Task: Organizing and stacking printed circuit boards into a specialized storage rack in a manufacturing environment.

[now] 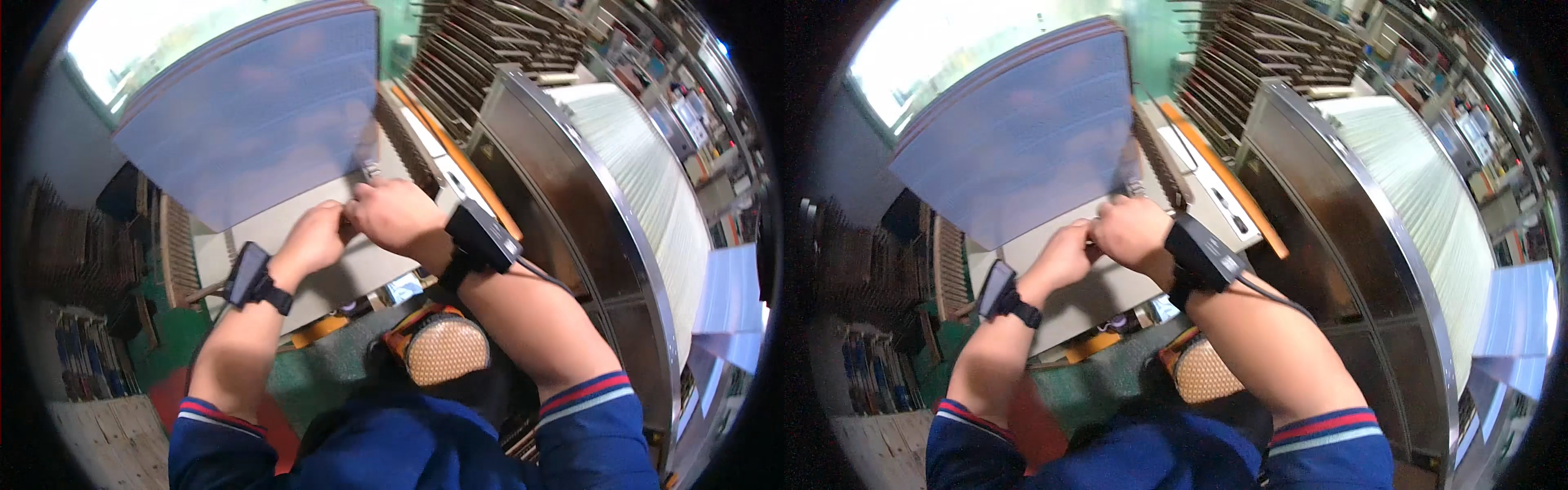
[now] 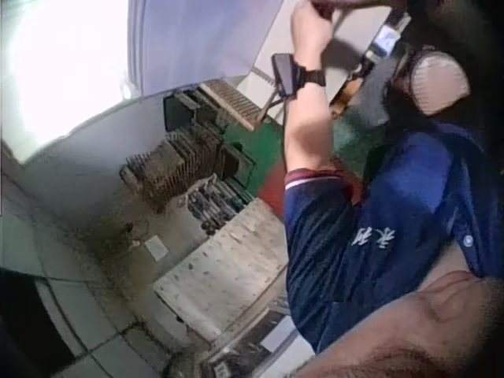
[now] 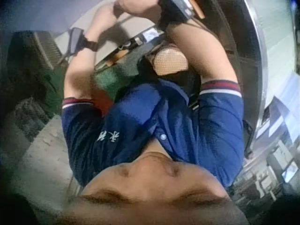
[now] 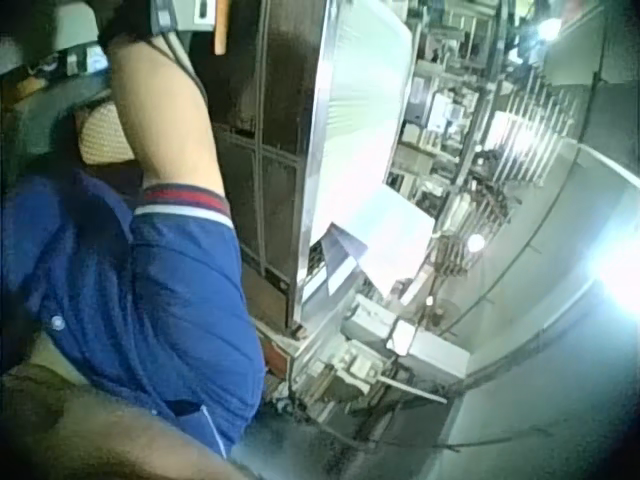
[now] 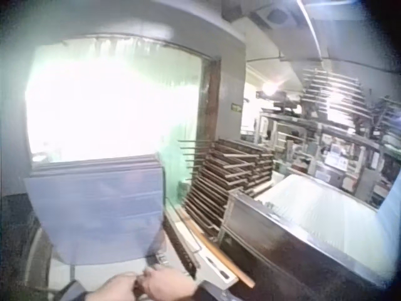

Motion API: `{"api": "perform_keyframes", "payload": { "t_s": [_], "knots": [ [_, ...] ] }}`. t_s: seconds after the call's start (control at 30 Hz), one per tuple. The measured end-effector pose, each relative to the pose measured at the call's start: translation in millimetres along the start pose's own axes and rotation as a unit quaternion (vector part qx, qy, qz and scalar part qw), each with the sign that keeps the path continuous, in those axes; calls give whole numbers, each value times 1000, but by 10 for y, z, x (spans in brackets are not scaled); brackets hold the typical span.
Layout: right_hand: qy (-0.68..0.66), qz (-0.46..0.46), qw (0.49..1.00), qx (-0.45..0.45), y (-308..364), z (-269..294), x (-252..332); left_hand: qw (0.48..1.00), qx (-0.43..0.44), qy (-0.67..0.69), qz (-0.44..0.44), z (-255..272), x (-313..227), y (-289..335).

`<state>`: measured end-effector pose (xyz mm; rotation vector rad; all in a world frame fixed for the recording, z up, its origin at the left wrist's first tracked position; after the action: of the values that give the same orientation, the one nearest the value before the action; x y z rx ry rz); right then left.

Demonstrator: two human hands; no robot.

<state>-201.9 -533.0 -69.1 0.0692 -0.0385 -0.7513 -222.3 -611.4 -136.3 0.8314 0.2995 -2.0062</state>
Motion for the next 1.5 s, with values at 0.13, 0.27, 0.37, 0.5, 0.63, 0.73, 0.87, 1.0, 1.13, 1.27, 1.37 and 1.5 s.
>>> {"api": "perform_keyframes", "payload": {
  "t_s": [0.13,0.27,0.37,0.5,0.63,0.73,0.87,1.0,1.13,1.27,1.37,1.5],
  "knots": [
    [-184,-146,970,63,75,-332,-315,999,2,-43,-31,-162,3,-79],
    [-94,-76,993,-11,132,-25,-129,998,-12,-51,-41,-43,-80,29],
    [-14,-87,993,-75,81,2,-104,999,-10,-36,-18,-55,-48,-52],
    [-168,-226,953,-115,91,-174,-296,997,-54,-40,-26,-38,-66,-76],
    [-428,-230,873,-48,95,-543,-482,996,-69,-30,-40,-40,30,-6],
    [-193,-161,967,-42,203,-194,-276,998,-38,-27,-33,-120,51,-116],
    [-70,-230,969,-53,255,-15,-83,998,-33,36,-45,-187,81,-159],
    [-120,-230,963,-72,44,-16,30,997,-39,63,-34,-324,233,-244],
    [-116,-348,930,-33,49,-317,-198,995,-17,98,-22,-220,82,-132],
    [-341,-392,839,-163,193,-560,-536,966,-122,202,-109,74,-21,193],
    [-380,-419,818,-107,174,-673,-674,852,-45,339,-396,861,-237,1383],
    [-402,-513,735,-187,773,-741,-1217,768,-152,298,-546,1890,463,2999]
  ]
}}
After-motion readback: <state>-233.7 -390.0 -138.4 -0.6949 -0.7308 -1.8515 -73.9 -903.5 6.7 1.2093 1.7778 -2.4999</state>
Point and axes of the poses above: each hand's wrist, its own y-axis away from the middle knuckle, its own z-axis out of the back of the hand, x = y × z, the point moved 10 cm from there along -y, towards the middle knuckle, and after that the axes turned 15 degrees about x, right-handed, at the moved point
